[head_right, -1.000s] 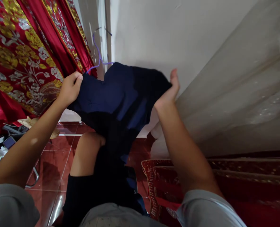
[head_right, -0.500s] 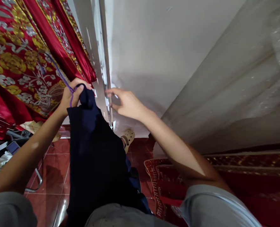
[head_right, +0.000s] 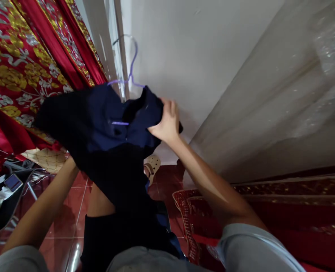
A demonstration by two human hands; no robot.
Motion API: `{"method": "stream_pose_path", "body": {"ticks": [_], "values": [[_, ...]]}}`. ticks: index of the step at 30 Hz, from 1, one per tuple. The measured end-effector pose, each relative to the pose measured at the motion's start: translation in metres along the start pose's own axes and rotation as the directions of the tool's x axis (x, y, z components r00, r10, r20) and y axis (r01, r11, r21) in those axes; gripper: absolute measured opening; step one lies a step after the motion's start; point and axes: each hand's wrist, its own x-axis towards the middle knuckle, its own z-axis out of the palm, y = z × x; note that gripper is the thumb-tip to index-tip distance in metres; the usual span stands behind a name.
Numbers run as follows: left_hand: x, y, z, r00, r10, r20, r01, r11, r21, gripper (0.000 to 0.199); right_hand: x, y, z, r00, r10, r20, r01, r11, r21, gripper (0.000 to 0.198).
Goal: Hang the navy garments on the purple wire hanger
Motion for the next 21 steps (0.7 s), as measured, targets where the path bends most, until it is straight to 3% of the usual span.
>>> {"method": "stream_pose_path", "body": {"ticks": [3, 5, 7, 10, 13, 15, 17, 19, 21], "values": [[-0.012, -0.001, -0.014, 0.986, -0.14, -0.087, 0.119, 0.97, -0.212, 0.078, 0.032, 0.0, -0.02, 0.996, 0.09, 0.008, -0.089, 0.988, -0.128, 0.079], [-0.015, -0.002, -0.011, 0.966, -0.19, -0.176, 0.139, 0.953, -0.269, 0.073, 0.049, -0.008, -0.033, 0.994, 0.065, 0.084, -0.051, 0.986, -0.158, 0.082], [-0.019, -0.006, -0.003, 0.945, -0.176, -0.277, 0.118, 0.97, -0.211, 0.061, 0.058, -0.017, -0.048, 0.984, -0.014, 0.179, 0.037, 0.991, -0.126, 0.089], [-0.032, -0.014, 0.009, 0.885, -0.226, -0.407, 0.15, 0.966, -0.212, 0.05, 0.052, -0.03, -0.065, 0.953, -0.154, 0.262, 0.152, 0.988, 0.027, 0.106], [-0.051, -0.021, 0.021, 0.787, -0.37, -0.494, 0.23, 0.919, -0.322, 0.039, 0.024, -0.045, -0.055, 0.956, -0.198, 0.217, 0.129, 0.947, 0.294, 0.112], [-0.064, -0.023, 0.028, 0.725, -0.467, -0.506, 0.288, 0.873, -0.393, 0.032, -0.006, -0.058, -0.025, 0.992, -0.02, 0.128, -0.032, 0.921, 0.389, 0.098], [-0.075, -0.021, 0.036, 0.682, -0.568, -0.461, 0.36, 0.809, -0.465, 0.027, -0.042, -0.072, 0.014, 0.96, 0.277, 0.036, -0.266, 0.869, 0.418, 0.084], [-0.083, -0.017, 0.041, 0.663, -0.635, -0.398, 0.419, 0.754, -0.505, 0.025, -0.083, -0.084, 0.046, 0.851, 0.506, 0.141, -0.513, 0.742, 0.432, 0.08], [-0.09, -0.015, 0.043, 0.678, -0.612, -0.406, 0.398, 0.771, -0.498, 0.027, -0.12, -0.091, 0.06, 0.686, 0.663, 0.301, -0.721, 0.562, 0.405, 0.062]]}}
